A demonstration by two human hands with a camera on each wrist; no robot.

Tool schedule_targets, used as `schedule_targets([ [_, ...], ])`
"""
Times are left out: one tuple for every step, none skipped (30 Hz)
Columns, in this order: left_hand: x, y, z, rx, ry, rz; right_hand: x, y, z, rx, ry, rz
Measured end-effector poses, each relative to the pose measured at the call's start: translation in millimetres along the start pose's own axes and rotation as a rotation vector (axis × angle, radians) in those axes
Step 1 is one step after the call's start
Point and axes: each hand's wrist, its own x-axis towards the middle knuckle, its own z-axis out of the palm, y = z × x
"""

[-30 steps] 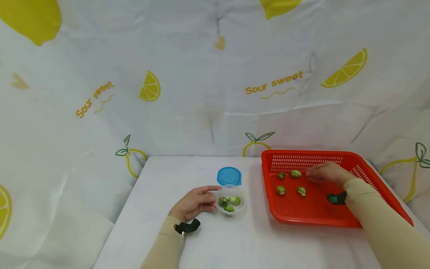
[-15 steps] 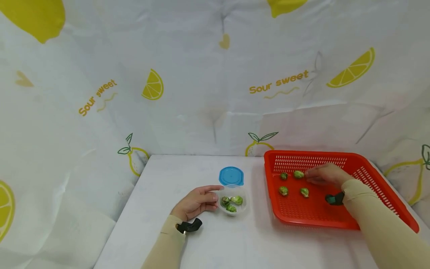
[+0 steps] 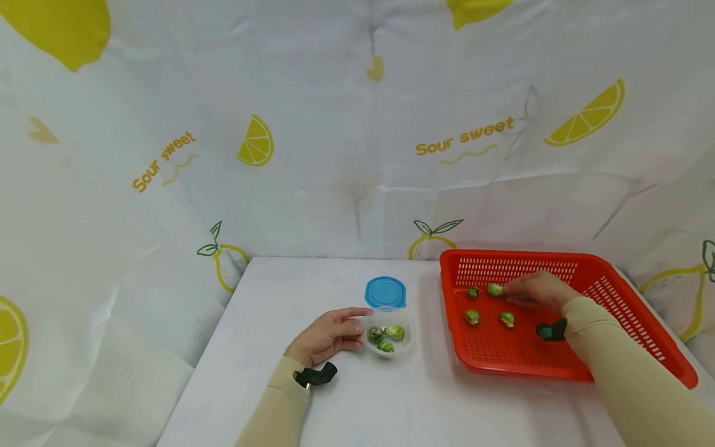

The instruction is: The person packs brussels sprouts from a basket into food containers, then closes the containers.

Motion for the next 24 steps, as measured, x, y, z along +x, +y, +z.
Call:
schedule_targets([
  [-0.3,0.1,0.2,0.000,0.002,0.001,0.7,-0.1,0.3,0.003,0.000,-0.002],
  [-0.5,0.2,0.3,-0.001,0.004,0.000,0.9,-0.5,0.7,0.005,0.002,0.003],
  [-0.7,0.4,0.5,-0.001,0.005,0.000,1.3,-0.7,1.0,0.008,0.002,0.009],
  [-0.7,0.4,0.7,-0.003,0.006,-0.001,1.5,-0.8,1.1,0.006,0.003,0.015],
  [-0.5,0.4,0.7,-0.003,0.006,-0.001,1.7,-0.9,1.1,-0.006,0.002,0.016],
  [-0.5,0.4,0.8,-0.002,0.008,-0.002,1.7,-1.0,1.3,-0.008,0.003,0.019],
  [-0.5,0.4,0.7,-0.004,0.010,-0.004,1.7,-1.0,1.5,-0.020,0.003,0.018],
  [-0.3,0.3,0.6,-0.005,0.011,-0.005,1.7,-1.0,1.9,-0.029,0.003,0.015],
  [-0.2,0.2,0.5,-0.007,0.012,-0.006,1.9,-0.9,2.1,-0.035,0.003,0.013],
  [-0.1,0.2,0.5,-0.007,0.014,-0.007,1.8,-0.6,2.2,-0.041,0.004,0.010],
  [0.0,0.3,0.6,-0.007,0.014,-0.007,1.9,-0.1,2.2,-0.044,0.005,0.007],
  [-0.2,0.4,0.8,-0.007,0.015,-0.008,2.0,0.3,2.4,-0.046,0.004,0.003],
  [0.0,0.4,0.9,-0.007,0.014,-0.007,2.1,0.7,2.4,-0.053,0.004,-0.001],
  [0.1,0.4,0.9,-0.008,0.014,-0.007,2.2,1.1,2.6,-0.044,0.005,0.002],
  [0.0,0.4,0.9,-0.008,0.014,-0.007,2.5,1.5,2.6,-0.038,0.006,0.003],
  [-0.1,0.4,1.0,-0.008,0.014,-0.006,2.7,1.8,2.5,-0.032,0.002,0.002],
  [-0.2,0.4,1.1,-0.008,0.013,-0.006,3.0,2.2,2.3,-0.032,-0.001,-0.002],
  [-0.2,0.3,1.2,-0.008,0.013,-0.005,3.3,2.6,2.1,-0.032,-0.004,-0.007],
  [-0.4,0.3,1.3,-0.008,0.013,-0.005,3.1,2.4,1.9,-0.035,-0.007,-0.009],
  [-0.5,0.4,1.3,-0.008,0.014,-0.005,2.8,2.3,1.6,-0.035,-0.011,-0.012],
  [-0.7,0.6,1.5,-0.007,0.014,-0.005,2.4,2.1,1.2,-0.038,-0.014,-0.018],
  [-0.8,0.6,1.5,-0.006,0.013,-0.004,2.0,1.7,0.9,-0.044,-0.019,-0.023],
  [-0.9,0.7,1.5,-0.005,0.013,-0.004,1.3,1.0,0.6,-0.051,-0.021,-0.026],
  [-0.9,0.7,1.4,-0.004,0.013,-0.005,0.4,0.1,0.3,-0.056,-0.024,-0.030],
])
